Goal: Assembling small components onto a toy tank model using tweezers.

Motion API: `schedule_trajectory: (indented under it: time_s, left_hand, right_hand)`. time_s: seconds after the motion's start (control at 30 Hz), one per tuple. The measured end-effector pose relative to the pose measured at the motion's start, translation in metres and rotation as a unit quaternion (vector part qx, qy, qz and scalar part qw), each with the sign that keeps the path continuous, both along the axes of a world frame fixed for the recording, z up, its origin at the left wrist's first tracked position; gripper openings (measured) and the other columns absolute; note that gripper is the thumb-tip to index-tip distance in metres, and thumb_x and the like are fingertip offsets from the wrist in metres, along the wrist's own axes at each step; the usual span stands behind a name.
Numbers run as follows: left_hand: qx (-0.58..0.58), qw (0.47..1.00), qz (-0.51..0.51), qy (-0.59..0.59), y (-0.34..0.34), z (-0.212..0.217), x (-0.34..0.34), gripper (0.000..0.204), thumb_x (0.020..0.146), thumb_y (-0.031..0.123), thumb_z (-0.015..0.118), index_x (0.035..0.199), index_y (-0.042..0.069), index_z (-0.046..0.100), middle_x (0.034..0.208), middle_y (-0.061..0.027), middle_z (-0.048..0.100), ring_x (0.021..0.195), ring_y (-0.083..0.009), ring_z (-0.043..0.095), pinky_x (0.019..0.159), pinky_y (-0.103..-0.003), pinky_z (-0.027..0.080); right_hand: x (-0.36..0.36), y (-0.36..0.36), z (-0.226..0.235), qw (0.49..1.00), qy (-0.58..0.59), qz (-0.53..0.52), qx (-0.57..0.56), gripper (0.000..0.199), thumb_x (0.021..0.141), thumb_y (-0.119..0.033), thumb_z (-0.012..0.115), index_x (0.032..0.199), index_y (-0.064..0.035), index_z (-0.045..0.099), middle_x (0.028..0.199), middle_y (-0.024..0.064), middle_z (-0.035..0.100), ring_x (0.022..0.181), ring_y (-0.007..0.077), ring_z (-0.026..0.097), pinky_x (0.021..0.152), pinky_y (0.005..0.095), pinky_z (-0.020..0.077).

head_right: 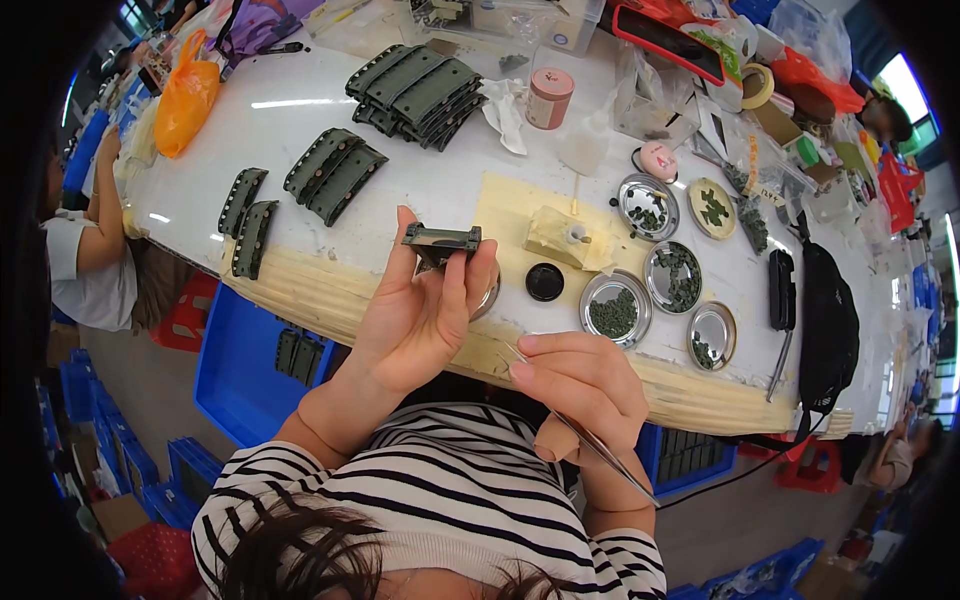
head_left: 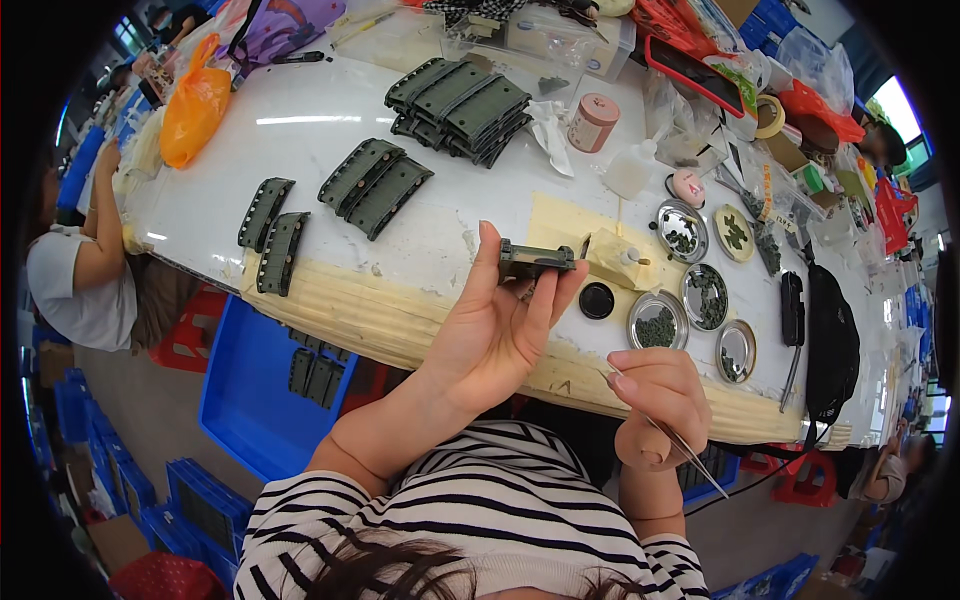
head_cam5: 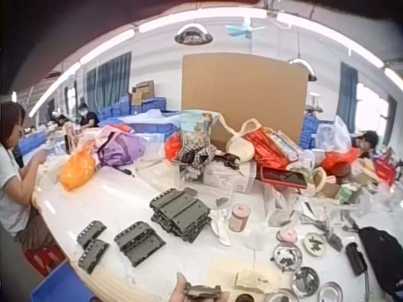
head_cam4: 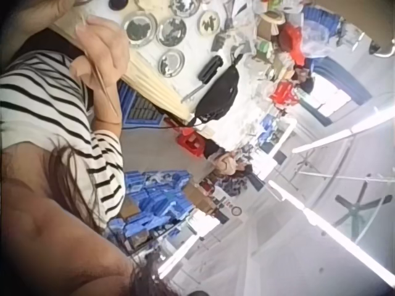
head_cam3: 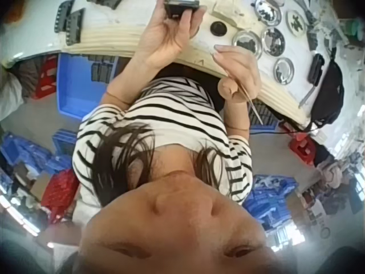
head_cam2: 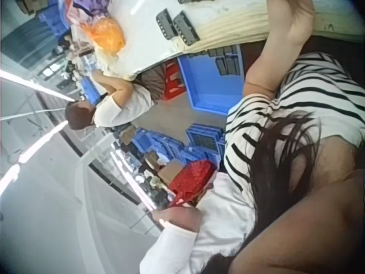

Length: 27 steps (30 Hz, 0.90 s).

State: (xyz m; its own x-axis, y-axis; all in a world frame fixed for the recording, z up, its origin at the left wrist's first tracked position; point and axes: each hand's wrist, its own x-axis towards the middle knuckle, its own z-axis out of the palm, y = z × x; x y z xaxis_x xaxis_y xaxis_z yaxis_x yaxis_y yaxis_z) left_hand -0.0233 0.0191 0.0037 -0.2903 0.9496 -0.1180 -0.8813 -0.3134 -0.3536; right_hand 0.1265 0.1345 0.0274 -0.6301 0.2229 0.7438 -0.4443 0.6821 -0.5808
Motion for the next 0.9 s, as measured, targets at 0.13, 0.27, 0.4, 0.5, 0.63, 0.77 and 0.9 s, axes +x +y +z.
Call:
schedule_trajectory:
  time_s: [0.13,0.27,0.4,0.5,0.63,0.77,0.9]
  left_hand:
    - [-0.013,0.998,0.038,0.046,-0.006,0.000,-0.002,0.049,0.095,0.037,0.056,0.127,0.002,0.045,0.128,-0.0179,0.050,0.121,-0.0332,0.053,0.092,-0.030,0.057]
    - [-0.125,0.923,0.165,0.325,-0.022,0.009,-0.010,0.040,0.098,0.018,0.050,0.136,0.007,0.040,0.134,-0.0268,0.045,0.127,-0.0369,0.047,0.102,-0.039,0.050]
    - [-0.247,0.858,0.200,0.405,-0.029,0.012,-0.018,0.044,0.095,0.003,0.045,0.138,0.007,0.037,0.132,-0.0256,0.048,0.128,-0.0374,0.047,0.102,-0.044,0.048]
    - [-0.286,0.863,0.171,0.379,-0.033,0.006,-0.023,0.041,0.095,0.004,0.048,0.136,0.002,0.039,0.128,-0.0231,0.053,0.126,-0.0360,0.049,0.101,-0.044,0.049]
    - [-0.301,0.852,0.146,0.402,-0.036,-0.001,-0.024,0.039,0.095,0.004,0.051,0.132,0.000,0.043,0.122,-0.0190,0.057,0.122,-0.0316,0.053,0.100,-0.043,0.050]
    - [-0.305,0.834,0.144,0.437,-0.037,-0.002,-0.023,0.047,0.095,0.004,0.052,0.139,0.002,0.037,0.121,-0.0173,0.058,0.114,-0.0273,0.059,0.096,-0.042,0.052]
    - [-0.313,0.801,0.190,0.474,-0.035,0.004,-0.015,0.052,0.096,0.005,0.051,0.144,0.006,0.032,0.125,-0.0187,0.054,0.107,-0.0278,0.063,0.089,-0.040,0.056]
  right_hand:
    - [-0.010,-0.002,-0.004,0.999,0.018,-0.032,-0.003,0.045,0.100,-0.039,0.044,0.092,0.0000,0.065,0.075,0.0119,0.065,0.075,0.0265,0.063,0.068,0.0318,0.0481]
    - [-0.018,0.006,-0.009,0.988,-0.122,-0.050,-0.081,0.027,0.096,-0.021,0.052,0.094,0.0004,0.068,0.077,0.0102,0.066,0.074,0.0211,0.057,0.070,0.0305,0.0443]
    - [-0.031,0.008,-0.022,0.974,-0.196,-0.070,-0.090,0.010,0.087,-0.010,0.064,0.091,-0.0019,0.070,0.075,0.0073,0.065,0.068,0.0216,0.053,0.064,0.0324,0.0424]
    - [-0.041,0.002,-0.025,0.972,-0.214,-0.072,-0.059,0.009,0.086,-0.010,0.066,0.089,-0.0018,0.069,0.073,0.0082,0.063,0.067,0.0233,0.052,0.063,0.0324,0.0419]
    - [-0.047,0.003,-0.024,0.970,-0.227,-0.091,-0.003,0.009,0.085,-0.011,0.067,0.087,-0.0021,0.068,0.072,0.0078,0.063,0.066,0.0242,0.052,0.061,0.0329,0.0417]
    - [-0.050,0.003,-0.022,0.968,-0.224,-0.109,0.039,0.009,0.084,-0.012,0.068,0.085,-0.0030,0.068,0.071,0.0073,0.063,0.065,0.0244,0.052,0.060,0.0335,0.0417]
    - [-0.052,0.002,-0.020,0.964,-0.235,-0.116,0.040,0.009,0.084,-0.012,0.069,0.083,-0.0034,0.068,0.071,0.0073,0.062,0.064,0.0243,0.052,0.059,0.0337,0.0419]
